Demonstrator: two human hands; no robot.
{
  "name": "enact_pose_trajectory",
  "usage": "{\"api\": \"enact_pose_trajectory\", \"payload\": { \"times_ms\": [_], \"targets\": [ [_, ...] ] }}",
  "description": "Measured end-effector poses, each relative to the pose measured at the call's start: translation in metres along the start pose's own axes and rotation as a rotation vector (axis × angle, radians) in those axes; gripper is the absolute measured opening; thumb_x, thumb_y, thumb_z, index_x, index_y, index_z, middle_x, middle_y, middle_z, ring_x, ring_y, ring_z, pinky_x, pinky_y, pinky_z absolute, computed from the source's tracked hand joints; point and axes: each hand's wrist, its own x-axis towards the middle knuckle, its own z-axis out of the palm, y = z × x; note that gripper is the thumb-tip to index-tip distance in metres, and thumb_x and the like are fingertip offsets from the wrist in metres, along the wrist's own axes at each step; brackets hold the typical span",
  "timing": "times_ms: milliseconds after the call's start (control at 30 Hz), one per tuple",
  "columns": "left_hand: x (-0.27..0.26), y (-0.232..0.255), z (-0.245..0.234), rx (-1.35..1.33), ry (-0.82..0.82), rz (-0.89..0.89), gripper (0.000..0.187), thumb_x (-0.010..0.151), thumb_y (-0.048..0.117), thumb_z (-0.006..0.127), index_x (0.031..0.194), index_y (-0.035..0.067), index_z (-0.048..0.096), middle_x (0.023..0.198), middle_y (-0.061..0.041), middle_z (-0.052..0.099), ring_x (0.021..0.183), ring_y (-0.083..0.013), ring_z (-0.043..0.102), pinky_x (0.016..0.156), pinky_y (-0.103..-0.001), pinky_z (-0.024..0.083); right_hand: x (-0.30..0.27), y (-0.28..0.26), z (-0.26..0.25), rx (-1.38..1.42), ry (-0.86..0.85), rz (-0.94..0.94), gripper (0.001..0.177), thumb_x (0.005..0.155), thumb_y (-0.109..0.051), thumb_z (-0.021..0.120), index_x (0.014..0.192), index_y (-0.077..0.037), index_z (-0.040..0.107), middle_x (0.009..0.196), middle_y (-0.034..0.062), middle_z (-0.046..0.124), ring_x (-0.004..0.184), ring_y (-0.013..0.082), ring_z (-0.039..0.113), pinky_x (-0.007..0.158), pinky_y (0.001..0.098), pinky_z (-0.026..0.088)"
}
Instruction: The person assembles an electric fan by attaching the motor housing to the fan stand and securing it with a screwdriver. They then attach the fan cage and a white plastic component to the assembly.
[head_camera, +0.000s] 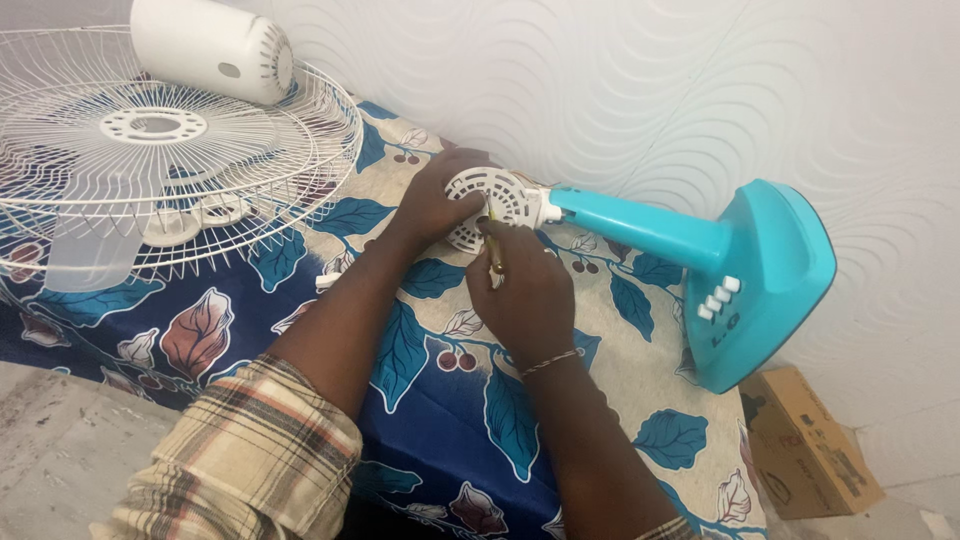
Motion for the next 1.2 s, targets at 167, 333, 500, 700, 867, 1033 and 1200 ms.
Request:
{"api": "enact_pose_trajectory", "payload": {
  "times_ms": [167, 333, 500, 700, 867, 1033, 1200],
  "targets": [
    [-0.001, 0.002, -0.001, -0.077, -0.007, -0.054, 0.043, 0.08, 0.014, 0.067, 0.121, 0.005, 0.071, 0.13, -0.012, 0.067, 0.12, -0.0253, 0.065, 0.103, -0.037, 0.052, 0.004, -0.006, -0.004, -0.201, -0.095, 0.167, 0.025, 0.094, -0.024, 0.068, 0.113, -0.009, 0.067, 0.061, 0.0086, 0.066, 0.046, 0.0229, 0.065, 0.046, 0.0368, 0.051],
    [-0.001, 0.0, 0.001, 0.007, 0.023, 0.012, 0.043, 0.08, 0.012, 0.071, 0.123, 0.005, 0.071, 0.13, -0.013, 0.066, 0.121, -0.0264, 0.064, 0.104, -0.037, 0.05, 0.008, -0.016, -0.006, -0.28, -0.165, 0.261, 0.023, 0.103, -0.032, 0.06, 0.105, -0.009, 0.059, 0.058, 0.0104, 0.067, 0.049, 0.028, 0.067, 0.045, 0.0405, 0.052],
    [-0.004, -0.009, 0.002, -0.063, 0.02, 0.018, 0.042, 0.082, 0.012, 0.071, 0.124, 0.003, 0.069, 0.127, -0.013, 0.066, 0.116, -0.0257, 0.067, 0.101, -0.036, 0.053, 0.008, -0.026, -0.003, -0.319, -0.287, 0.375, 0.029, 0.105, -0.035, 0.055, 0.107, -0.006, 0.056, 0.062, 0.015, 0.069, 0.056, 0.035, 0.07, 0.051, 0.0463, 0.054],
    [-0.001, -0.021, 0.003, -0.019, 0.032, 0.075, 0.045, 0.083, 0.016, 0.073, 0.125, 0.001, 0.067, 0.121, -0.013, 0.069, 0.11, -0.0254, 0.068, 0.099, -0.037, 0.054, 0.008, -0.032, 0.003, -0.189, -0.275, 0.537, 0.035, 0.098, -0.027, 0.055, 0.111, 0.004, 0.048, 0.072, 0.0247, 0.069, 0.067, 0.0443, 0.071, 0.058, 0.0534, 0.056],
    [0.001, -0.027, 0.005, 0.018, 0.031, -0.01, 0.05, 0.079, 0.021, 0.072, 0.126, 0.002, 0.066, 0.121, -0.014, 0.066, 0.107, -0.0272, 0.068, 0.095, -0.037, 0.056, 0.006, -0.023, 0.006, -0.178, -0.313, 0.521, 0.034, 0.098, -0.025, 0.054, 0.112, 0.005, 0.046, 0.074, 0.0265, 0.069, 0.07, 0.0452, 0.071, 0.061, 0.0535, 0.057],
    [0.001, -0.02, 0.004, 0.014, 0.04, 0.08, 0.044, 0.082, 0.018, 0.071, 0.122, 0.001, 0.07, 0.126, -0.016, 0.067, 0.118, -0.0308, 0.064, 0.102, -0.04, 0.052, 0.001, 0.003, 0.019, -0.16, -0.27, 0.49, 0.027, 0.103, -0.026, 0.053, 0.102, 0.001, 0.055, 0.081, 0.026, 0.071, 0.076, 0.0454, 0.071, 0.066, 0.0537, 0.056],
    [0.0, -0.011, 0.003, 0.029, 0.045, 0.026, 0.041, 0.083, 0.018, 0.068, 0.119, 0.001, 0.071, 0.126, -0.016, 0.069, 0.119, -0.0304, 0.064, 0.104, -0.04, 0.05, 0.016, 0.048, 0.046, -0.329, -0.396, 0.246, 0.018, 0.087, -0.017, 0.057, 0.093, -0.001, 0.06, 0.083, 0.0263, 0.071, 0.081, 0.0421, 0.071, 0.071, 0.05, 0.056]
  ]
}}
